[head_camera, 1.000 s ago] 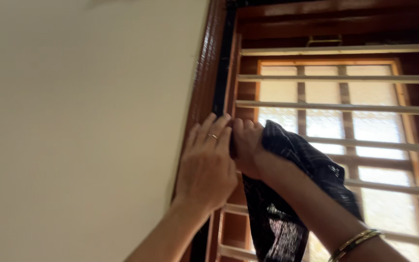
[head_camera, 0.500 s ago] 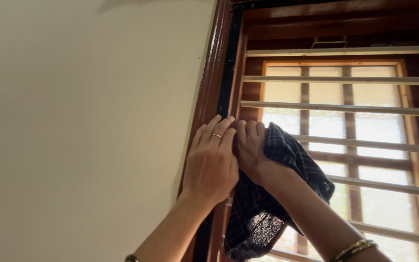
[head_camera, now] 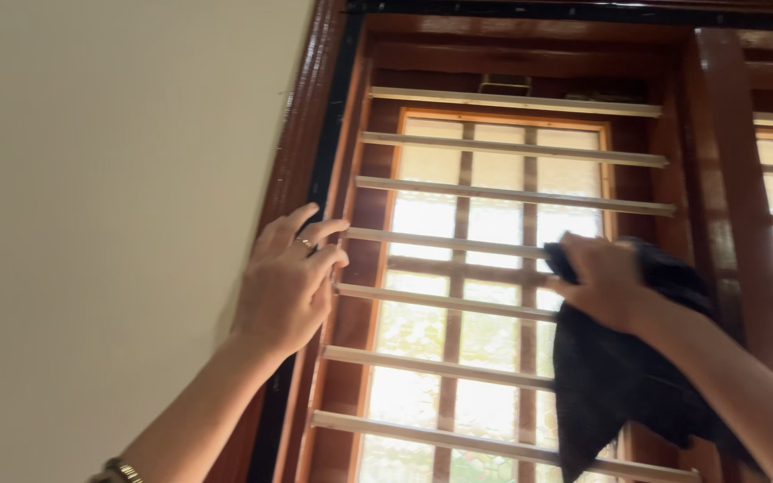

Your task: The person wipes the metal bars and wooden frame of a window using a dark cloth. They clean the horizontal bars, vertical frame, and the top frame near a curtain rod, then fold the cloth and continue wiping the window frame.

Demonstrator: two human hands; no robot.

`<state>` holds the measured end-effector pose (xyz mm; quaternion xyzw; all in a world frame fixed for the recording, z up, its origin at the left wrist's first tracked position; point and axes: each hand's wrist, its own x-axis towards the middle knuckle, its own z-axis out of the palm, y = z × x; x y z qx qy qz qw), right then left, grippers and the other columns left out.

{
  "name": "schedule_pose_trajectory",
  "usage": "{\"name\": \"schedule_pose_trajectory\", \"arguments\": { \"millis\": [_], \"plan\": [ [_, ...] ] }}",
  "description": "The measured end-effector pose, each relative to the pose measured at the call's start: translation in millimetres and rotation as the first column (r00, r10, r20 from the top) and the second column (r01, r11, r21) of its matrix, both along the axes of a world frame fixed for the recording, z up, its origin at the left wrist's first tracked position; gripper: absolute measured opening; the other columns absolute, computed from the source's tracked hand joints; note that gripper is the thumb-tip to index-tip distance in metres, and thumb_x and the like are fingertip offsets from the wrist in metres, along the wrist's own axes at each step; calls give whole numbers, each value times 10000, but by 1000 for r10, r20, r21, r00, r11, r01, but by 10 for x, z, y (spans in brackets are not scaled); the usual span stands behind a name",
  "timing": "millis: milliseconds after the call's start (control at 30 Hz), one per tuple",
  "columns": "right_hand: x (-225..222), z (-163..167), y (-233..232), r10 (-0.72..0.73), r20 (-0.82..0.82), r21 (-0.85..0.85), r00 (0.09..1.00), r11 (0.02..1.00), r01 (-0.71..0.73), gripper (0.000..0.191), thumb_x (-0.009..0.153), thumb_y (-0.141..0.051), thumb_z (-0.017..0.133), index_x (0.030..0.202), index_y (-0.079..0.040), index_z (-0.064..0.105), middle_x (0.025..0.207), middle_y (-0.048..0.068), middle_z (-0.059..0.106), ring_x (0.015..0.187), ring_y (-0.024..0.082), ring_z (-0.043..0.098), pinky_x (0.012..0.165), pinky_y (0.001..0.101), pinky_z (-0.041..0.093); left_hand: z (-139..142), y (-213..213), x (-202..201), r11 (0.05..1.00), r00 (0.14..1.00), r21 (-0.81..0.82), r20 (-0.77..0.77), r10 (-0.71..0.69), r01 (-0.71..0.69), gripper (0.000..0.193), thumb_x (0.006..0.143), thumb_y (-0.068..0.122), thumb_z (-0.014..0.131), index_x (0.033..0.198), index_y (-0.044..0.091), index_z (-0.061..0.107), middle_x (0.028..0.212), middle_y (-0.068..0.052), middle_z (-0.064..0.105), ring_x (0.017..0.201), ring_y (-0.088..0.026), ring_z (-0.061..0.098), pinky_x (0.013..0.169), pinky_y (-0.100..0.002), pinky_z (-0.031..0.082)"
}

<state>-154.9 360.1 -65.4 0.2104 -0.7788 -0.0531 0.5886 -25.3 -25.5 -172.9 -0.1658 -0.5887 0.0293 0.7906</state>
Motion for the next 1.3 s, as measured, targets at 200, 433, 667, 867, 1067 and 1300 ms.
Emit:
{"name": "schedule_pose_trajectory", "arguments": {
  "millis": [200,433,667,867,1067,1300],
  "plan": [
    [14,-166,331,-164,-85,-198,983,969,145,503,854,-407,670,1198,-42,639,1074,133,685,1100,308,646,1083,515,461,-30,76,-19,999,999,18,-21,42,-42,113,846,4,667,788,91,709,1259,-2,701,1358,-333,501,1148,-534,407],
    [321,-320,-851,-344,-169,-179,924,932,314,828,819,-547,587,1459,-28,506,1295,261,615,1231,457,541,1031,610,346,-40,92,-78,998,999,56,-48,-23,26,121,846,-30,640,866,75,695,1247,-16,703,1344,-322,531,1113,-523,443],
    [363,-326,-1597,-68,-169,-163,983,986,40,547,817,-282,669,1314,-67,593,1113,163,665,1023,356,618,872,517,510,-61,75,-46,1000,997,13,-72,-13,14,111,870,-23,632,823,72,668,1226,-39,705,1310,-312,571,1089,-486,480],
    [371,-292,-559,108,-37,-223,993,968,-113,469,847,-290,705,1208,-60,516,966,137,667,909,328,679,771,467,544,-67,34,-62,1000,997,-5,-74,0,-1,128,901,0,634,806,82,660,1227,-39,699,1327,-295,565,1085,-467,500],
    [357,-333,374,-220,-515,72,829,952,297,516,789,-444,609,1167,-96,556,1194,145,590,1105,401,625,889,539,506,-83,40,-62,1000,999,23,-41,20,-19,153,886,-2,638,767,92,657,1182,2,715,1333,-280,563,1061,-469,509],
    [606,-893,319,-537,-406,-183,740,841,509,548,960,-363,571,1467,-178,475,1080,88,686,996,258,686,827,410,538,-83,59,-39,999,999,29,-34,31,-30,166,885,10,640,741,89,661,1113,4,732,1333,-282,561,1079,-470,497]
  ]
}}
